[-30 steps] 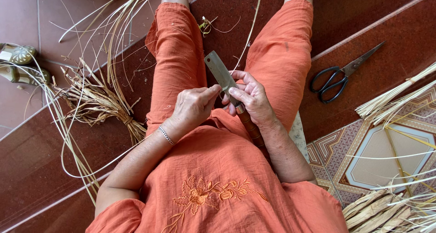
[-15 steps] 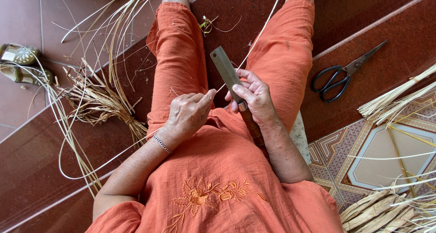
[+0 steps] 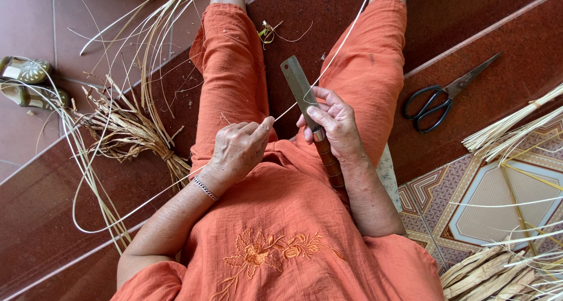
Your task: The person sits on a tiled floor and uses a small knife to shave thin strips of bamboo or palm fiber. They hold the strip with one hand and draw the knife along it repeatedly to thin it down, occasionally adjusting the strip's position.
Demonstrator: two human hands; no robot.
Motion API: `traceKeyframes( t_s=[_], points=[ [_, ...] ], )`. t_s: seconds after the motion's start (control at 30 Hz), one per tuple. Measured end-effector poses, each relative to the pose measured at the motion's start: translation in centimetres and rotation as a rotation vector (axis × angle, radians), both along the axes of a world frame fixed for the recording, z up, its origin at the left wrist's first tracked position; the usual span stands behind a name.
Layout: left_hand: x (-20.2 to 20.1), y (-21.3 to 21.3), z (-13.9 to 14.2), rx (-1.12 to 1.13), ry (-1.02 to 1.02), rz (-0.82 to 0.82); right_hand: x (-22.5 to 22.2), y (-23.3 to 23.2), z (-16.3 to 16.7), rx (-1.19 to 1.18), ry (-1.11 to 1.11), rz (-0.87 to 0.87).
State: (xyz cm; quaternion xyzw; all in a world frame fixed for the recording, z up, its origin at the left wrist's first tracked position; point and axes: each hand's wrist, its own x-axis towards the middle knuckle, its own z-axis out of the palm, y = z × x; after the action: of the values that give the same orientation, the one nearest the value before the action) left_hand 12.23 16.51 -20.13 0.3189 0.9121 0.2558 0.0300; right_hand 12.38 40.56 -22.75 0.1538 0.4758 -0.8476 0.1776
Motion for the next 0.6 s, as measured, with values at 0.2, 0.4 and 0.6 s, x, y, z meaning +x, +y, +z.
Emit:
traceKeyframes(
  t_s=[0.2, 0.4, 0.6],
  points=[
    [0.6, -0.5, 0.0, -0.016, -0.006, -0.015, -0.5, 0.4, 0.4, 0.002, 0.031, -0.056],
    [1.3, -1.5, -0.3, -0.022, 0.047, -0.022, -0.8, 1.3, 0.2, 0.001, 0.052, -0.075],
    [1.8, -2.3, -0.2, -0.039, 0.055, -0.02, -0.9, 2.7, -0.5, -0.005, 0.053, -0.118]
  ],
)
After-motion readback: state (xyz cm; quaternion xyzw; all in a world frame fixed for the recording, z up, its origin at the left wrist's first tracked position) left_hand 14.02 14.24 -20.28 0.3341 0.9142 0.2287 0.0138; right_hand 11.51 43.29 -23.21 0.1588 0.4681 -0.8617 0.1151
